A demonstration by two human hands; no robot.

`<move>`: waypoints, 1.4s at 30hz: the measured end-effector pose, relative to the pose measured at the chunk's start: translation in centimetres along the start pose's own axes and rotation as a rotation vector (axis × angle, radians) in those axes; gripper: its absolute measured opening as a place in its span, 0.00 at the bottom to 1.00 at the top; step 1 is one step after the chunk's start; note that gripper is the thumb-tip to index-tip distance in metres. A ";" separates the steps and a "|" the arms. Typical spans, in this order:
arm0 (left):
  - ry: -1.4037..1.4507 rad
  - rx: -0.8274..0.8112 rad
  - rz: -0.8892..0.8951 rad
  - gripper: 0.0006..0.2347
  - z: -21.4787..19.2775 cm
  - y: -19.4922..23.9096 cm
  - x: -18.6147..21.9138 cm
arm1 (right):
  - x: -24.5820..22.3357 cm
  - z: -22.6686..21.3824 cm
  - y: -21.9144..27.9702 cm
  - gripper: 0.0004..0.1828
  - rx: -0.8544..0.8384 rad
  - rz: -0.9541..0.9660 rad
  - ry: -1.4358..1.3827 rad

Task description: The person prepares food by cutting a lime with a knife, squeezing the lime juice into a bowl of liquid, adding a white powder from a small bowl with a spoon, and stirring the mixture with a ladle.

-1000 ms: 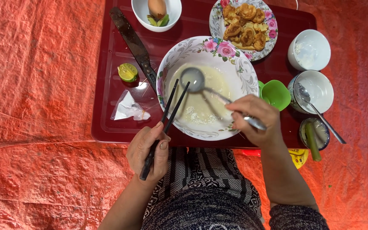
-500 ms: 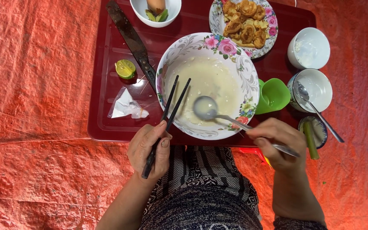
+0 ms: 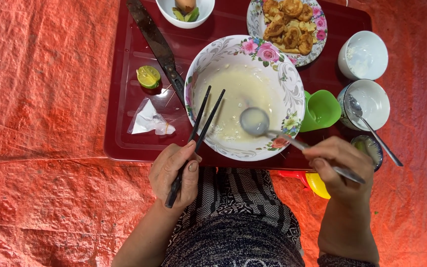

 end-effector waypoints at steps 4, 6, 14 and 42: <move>-0.009 -0.011 -0.003 0.09 0.2 0.2 0.0 | -0.5 2.0 -1.5 0.06 0.004 -0.060 -0.121; -0.019 0.013 -0.004 0.09 0.1 0.2 0.1 | -0.1 2.9 -2.8 0.10 -0.017 -0.115 -0.106; 0.007 0.020 -0.032 0.09 -0.3 0.3 -0.2 | -0.4 -0.6 -1.1 0.07 0.020 0.000 0.094; 0.155 0.109 0.050 0.12 -1.3 0.0 -0.3 | -1.9 2.3 -1.5 0.07 -0.020 -0.053 -0.074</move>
Point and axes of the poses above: each hand's wrist, its own y-axis away from the middle knuckle, its own z-axis out of the palm, x = y × z, the point moved 10 cm from there along -y, towards the middle knuckle, and after that the axes turned 12 degrees about -x, right-handed, at the moved point
